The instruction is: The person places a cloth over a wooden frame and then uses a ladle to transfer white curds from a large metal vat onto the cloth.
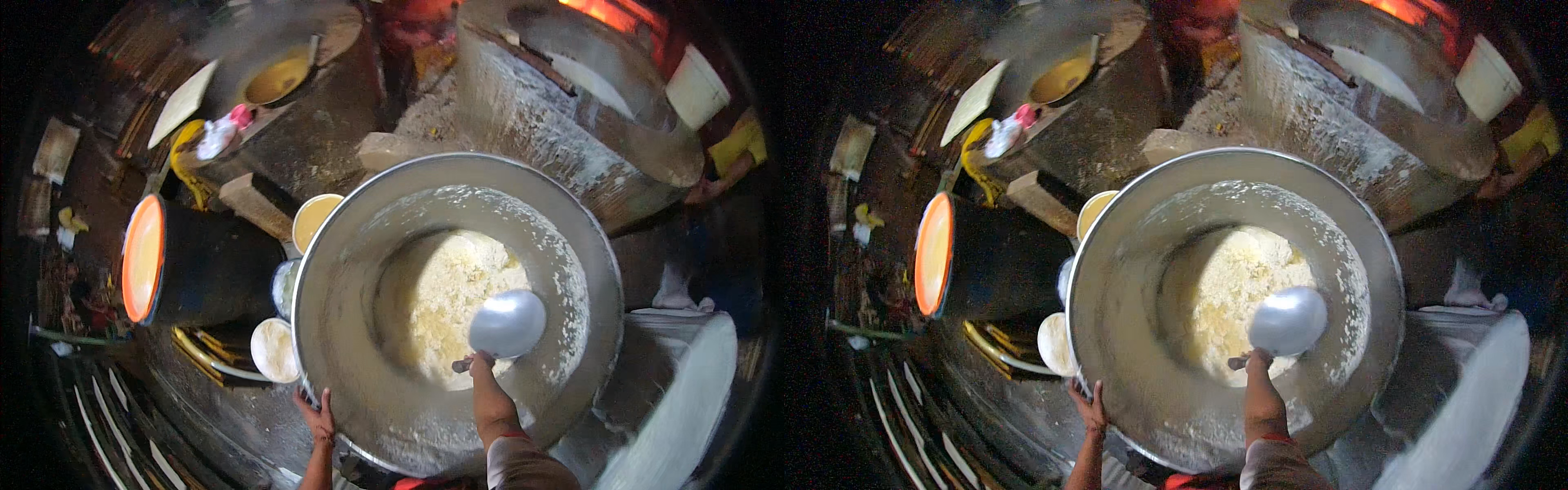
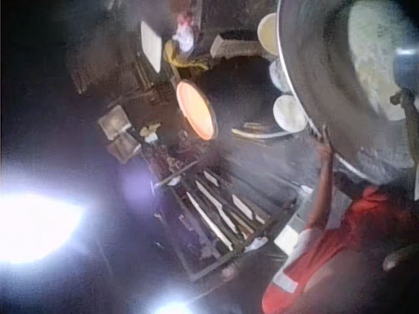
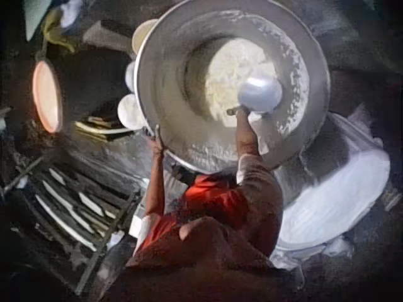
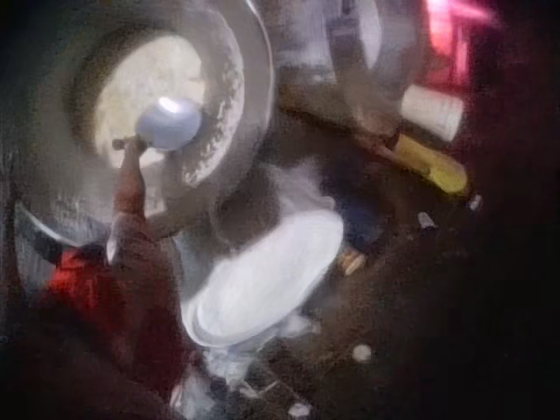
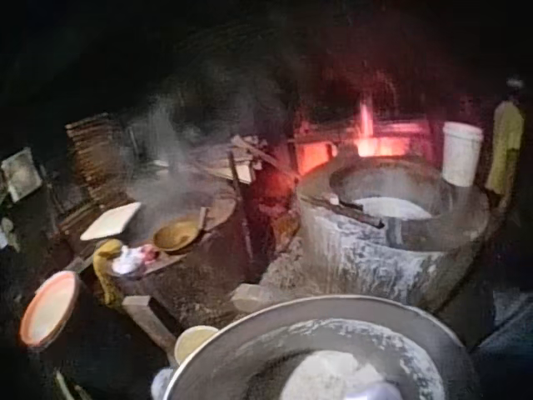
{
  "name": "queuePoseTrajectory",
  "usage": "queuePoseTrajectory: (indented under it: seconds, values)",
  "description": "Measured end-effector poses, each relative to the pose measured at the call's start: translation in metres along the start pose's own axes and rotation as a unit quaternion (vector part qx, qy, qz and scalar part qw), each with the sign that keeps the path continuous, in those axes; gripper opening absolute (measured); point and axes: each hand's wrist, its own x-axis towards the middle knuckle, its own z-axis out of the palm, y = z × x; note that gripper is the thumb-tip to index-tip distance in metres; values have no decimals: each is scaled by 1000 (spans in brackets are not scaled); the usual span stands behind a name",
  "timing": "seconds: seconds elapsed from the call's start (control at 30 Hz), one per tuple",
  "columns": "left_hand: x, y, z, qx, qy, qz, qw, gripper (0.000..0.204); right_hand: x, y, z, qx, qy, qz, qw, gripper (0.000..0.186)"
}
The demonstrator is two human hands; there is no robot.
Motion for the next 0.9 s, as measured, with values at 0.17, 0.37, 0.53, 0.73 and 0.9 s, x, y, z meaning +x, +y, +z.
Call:
queuePoseTrajectory:
  seconds: [0.17, 0.37, 0.53, 0.73, 0.9]
  values:
    - [1, -18, -6, 188, 106, -47, 975, 84, 6, 8, 121, -74, 268, -5, 961, 25]
    - [13, -68, 3, 120, 140, -129, 974, 75, 218, 12, 177, -31, -17, -32, 999, 13]
    - [-7, -52, -32, 219, 204, -158, 941, 72, 166, 60, 261, -70, -352, 151, 921, 28]
    - [1, -59, -19, 62, 152, -173, 971, 78, 144, -42, 230, -301, -458, 136, 825, 29]
    - [13, -9, -2, -32, 99, -152, 983, 64, 42, -133, 196, -453, -531, 75, 712, 23]
